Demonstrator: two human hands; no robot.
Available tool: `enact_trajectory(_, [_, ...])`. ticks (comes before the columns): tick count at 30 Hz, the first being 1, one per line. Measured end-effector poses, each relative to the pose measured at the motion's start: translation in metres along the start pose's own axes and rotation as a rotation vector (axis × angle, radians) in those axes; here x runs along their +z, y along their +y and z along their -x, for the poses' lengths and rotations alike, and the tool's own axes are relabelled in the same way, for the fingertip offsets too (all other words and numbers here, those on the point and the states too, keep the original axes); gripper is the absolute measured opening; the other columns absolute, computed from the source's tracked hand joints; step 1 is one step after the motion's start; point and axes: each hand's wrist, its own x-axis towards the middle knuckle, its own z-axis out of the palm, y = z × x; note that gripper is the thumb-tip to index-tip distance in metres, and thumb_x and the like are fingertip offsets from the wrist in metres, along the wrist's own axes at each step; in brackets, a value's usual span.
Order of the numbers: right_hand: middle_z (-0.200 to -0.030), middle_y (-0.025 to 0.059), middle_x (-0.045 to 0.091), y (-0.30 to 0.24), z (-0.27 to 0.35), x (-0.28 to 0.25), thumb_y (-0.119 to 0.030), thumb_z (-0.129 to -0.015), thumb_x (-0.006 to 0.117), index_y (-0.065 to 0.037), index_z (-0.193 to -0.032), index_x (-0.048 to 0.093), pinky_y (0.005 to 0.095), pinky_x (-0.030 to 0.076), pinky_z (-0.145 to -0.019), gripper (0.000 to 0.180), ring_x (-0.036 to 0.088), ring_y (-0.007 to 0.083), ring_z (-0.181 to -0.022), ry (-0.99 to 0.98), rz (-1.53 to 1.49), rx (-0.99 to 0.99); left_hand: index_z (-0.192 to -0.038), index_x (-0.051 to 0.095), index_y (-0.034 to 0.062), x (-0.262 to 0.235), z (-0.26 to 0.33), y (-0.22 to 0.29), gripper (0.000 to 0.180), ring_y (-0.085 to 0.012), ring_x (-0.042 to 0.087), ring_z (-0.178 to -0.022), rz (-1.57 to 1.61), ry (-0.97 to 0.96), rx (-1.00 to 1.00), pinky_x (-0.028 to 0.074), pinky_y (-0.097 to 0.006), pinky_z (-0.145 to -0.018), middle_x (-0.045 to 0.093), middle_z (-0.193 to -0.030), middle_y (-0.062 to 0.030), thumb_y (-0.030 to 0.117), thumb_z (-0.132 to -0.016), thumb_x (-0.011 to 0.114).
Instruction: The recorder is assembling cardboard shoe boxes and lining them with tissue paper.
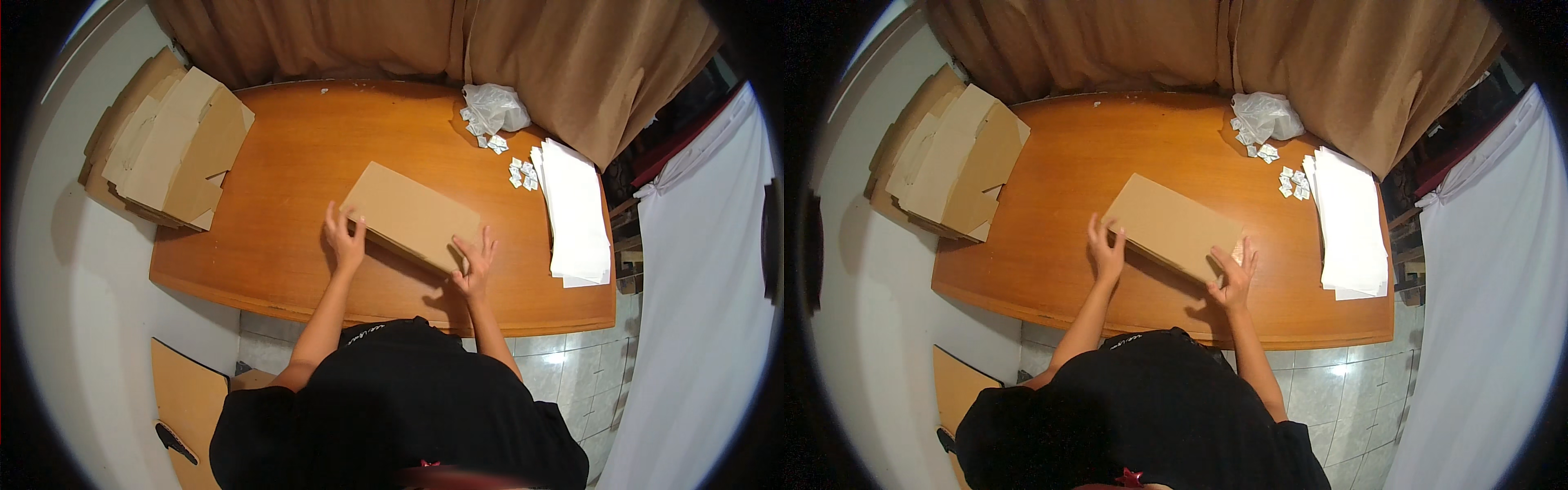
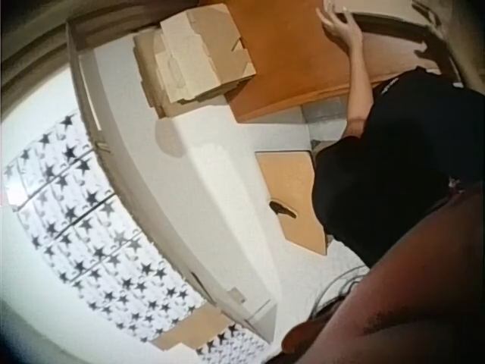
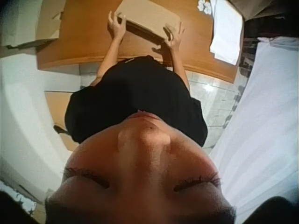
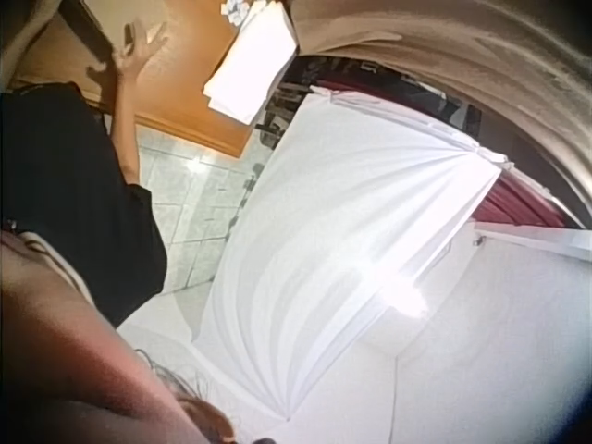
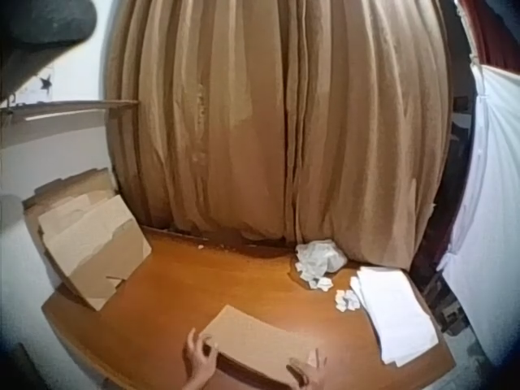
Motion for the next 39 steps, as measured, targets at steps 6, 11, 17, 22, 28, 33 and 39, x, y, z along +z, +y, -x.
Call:
enact_trajectory(6, [-0.094, 0.0112, 0.063, -0.017, -0.001, 0.003, -0.037, -0.078, 0.057, -0.007, -0.092, 0.065, 0.0523, 0.015, -0.104, 0.033, 0.045, 0.0300, -0.118, -0.032, -0.168, -0.047, -0.106, 0.053, 0.0029, -0.018, -0.029, -0.024, 0.034, -0.0312, 0.040, -0.116, 0.021, 0.345, -0.509, 0.031, -0.040, -0.097, 0.042, -0.126, -0.0165, 0.029, -0.085, 0.057])
enact_trajectory(11, [-0.102, 0.0133, 0.058, -0.008, -0.011, 0.020, -0.013, -0.078, 0.059, -0.002, -0.105, 0.058, 0.0377, 0.038, -0.090, 0.029, 0.054, 0.0276, -0.095, 0.088, -0.277, 0.346, -0.122, 0.043, 0.0001, -0.017, -0.016, -0.042, 0.060, -0.0320, 0.044, -0.115, 0.269, -0.123, -0.490, 0.034, -0.037, -0.097, 0.047, -0.120, -0.0224, 0.040, -0.081, 0.060])
enact_trajectory(17, [-0.094, 0.0106, 0.060, -0.009, -0.004, 0.028, -0.015, -0.091, 0.045, 0.000, -0.109, 0.056, 0.0290, 0.047, -0.076, 0.026, 0.057, 0.0160, -0.085, -0.341, -0.752, 0.705, -0.131, 0.035, 0.0016, -0.038, 0.024, -0.022, 0.088, -0.0360, 0.032, -0.124, 0.116, -0.230, -0.491, 0.028, -0.044, -0.103, 0.036, -0.132, -0.0233, 0.046, -0.065, 0.074])
enact_trajectory(22, [-0.111, 0.0136, 0.055, -0.017, 0.010, 0.068, -0.013, -0.088, 0.049, 0.000, -0.120, 0.048, 0.0314, 0.043, -0.087, 0.035, 0.053, 0.0195, -0.101, -0.474, -0.737, 0.555, -0.127, 0.041, 0.0023, -0.069, 0.027, -0.026, 0.075, -0.0334, 0.040, -0.117, 0.019, -0.018, -0.496, 0.033, -0.042, -0.098, 0.042, -0.127, -0.0215, 0.044, -0.072, 0.070])
enact_trajectory(28, [-0.129, 0.0153, 0.037, -0.063, 0.011, 0.092, -0.008, -0.081, 0.055, -0.002, -0.134, 0.029, 0.0386, 0.034, -0.099, 0.059, 0.041, 0.0273, -0.118, -0.609, -0.845, 0.473, -0.125, 0.045, -0.0010, -0.116, 0.056, -0.030, 0.055, -0.0224, 0.052, -0.108, 0.408, -0.307, -0.714, 0.042, -0.033, -0.090, 0.056, -0.116, -0.0162, 0.031, -0.083, 0.062])
enact_trajectory(33, [-0.136, 0.0179, 0.028, -0.090, 0.041, 0.116, -0.021, -0.077, 0.063, -0.003, -0.140, 0.018, 0.0413, 0.025, -0.105, 0.080, 0.027, 0.0297, -0.128, -0.781, -0.945, 0.377, -0.136, 0.030, 0.0017, -0.152, 0.107, -0.013, 0.066, -0.0209, 0.044, -0.117, 0.554, -0.206, -0.570, 0.037, -0.031, -0.096, 0.046, -0.129, -0.0137, 0.024, -0.084, 0.063])
enact_trajectory(39, [-0.145, 0.0198, 0.005, -0.196, 0.059, 0.116, -0.064, -0.060, 0.069, -0.006, -0.142, -0.003, 0.0456, 0.017, -0.107, 0.123, 0.013, 0.0327, -0.134, -0.929, -1.120, 0.033, -0.143, 0.014, 0.0084, -0.244, 0.183, 0.011, 0.083, -0.0198, 0.025, -0.131, 0.676, 0.042, -0.539, 0.022, -0.034, -0.106, 0.024, -0.144, -0.0099, 0.015, -0.079, 0.065])
